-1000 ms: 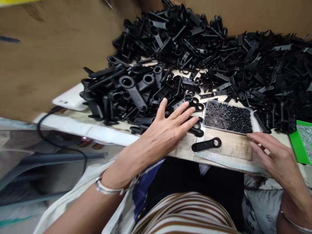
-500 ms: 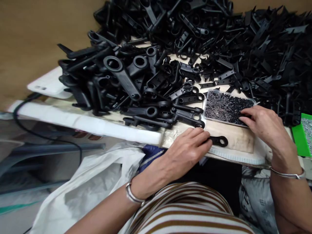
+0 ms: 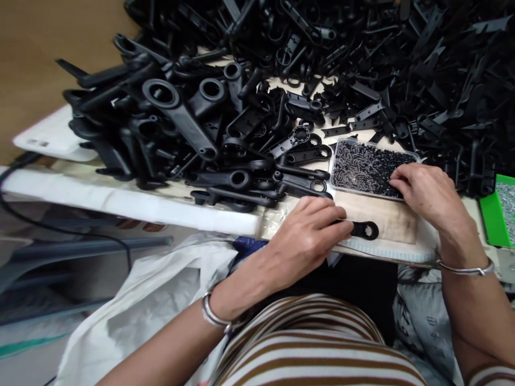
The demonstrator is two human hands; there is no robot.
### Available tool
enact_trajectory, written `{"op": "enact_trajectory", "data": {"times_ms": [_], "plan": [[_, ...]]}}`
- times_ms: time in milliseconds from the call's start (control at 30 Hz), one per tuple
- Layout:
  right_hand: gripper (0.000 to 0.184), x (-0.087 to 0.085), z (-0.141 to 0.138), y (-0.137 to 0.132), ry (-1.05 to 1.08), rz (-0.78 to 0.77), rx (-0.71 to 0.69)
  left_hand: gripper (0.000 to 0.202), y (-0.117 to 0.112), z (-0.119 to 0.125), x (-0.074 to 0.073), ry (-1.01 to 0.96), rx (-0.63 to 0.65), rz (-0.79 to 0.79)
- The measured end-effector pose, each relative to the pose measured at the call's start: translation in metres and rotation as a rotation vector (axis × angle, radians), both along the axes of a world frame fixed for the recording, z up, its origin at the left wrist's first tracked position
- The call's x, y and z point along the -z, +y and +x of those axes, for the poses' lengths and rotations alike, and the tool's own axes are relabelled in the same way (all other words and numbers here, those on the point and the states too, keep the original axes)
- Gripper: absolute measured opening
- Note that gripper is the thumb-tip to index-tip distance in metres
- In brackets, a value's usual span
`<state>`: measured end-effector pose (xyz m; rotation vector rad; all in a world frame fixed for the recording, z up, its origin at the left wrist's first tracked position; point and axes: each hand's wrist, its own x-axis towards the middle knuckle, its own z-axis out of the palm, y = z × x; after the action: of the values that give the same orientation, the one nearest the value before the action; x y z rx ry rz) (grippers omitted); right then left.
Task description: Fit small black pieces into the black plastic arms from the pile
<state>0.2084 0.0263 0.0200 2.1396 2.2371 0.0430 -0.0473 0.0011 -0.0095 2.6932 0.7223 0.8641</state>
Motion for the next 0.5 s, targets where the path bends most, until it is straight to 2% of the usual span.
{"op": "enact_trajectory", "data": {"times_ms": [167, 300, 400, 500], "plan": [[0.02, 0.003, 0.008, -0.006, 0.321, 0.157, -0.035, 0.024, 0.029, 0.011, -0.015, 0.125, -0.143, -0.041], [0.018, 0.005, 0.013, -0.011, 0.861, 0.182, 0.194, 0.025, 0.058, 0.033, -0.027, 0.336, -0.18, -0.079], [0.015, 0.004, 0.013, -0.015, 1.13, 0.184, 0.295, 0.024, 0.074, 0.054, -0.027, 0.389, -0.15, -0.081], [0.014, 0.002, 0.012, -0.018, 1.183, 0.172, 0.288, 0.025, 0.083, 0.073, -0.02, 0.368, -0.107, -0.045]]}}
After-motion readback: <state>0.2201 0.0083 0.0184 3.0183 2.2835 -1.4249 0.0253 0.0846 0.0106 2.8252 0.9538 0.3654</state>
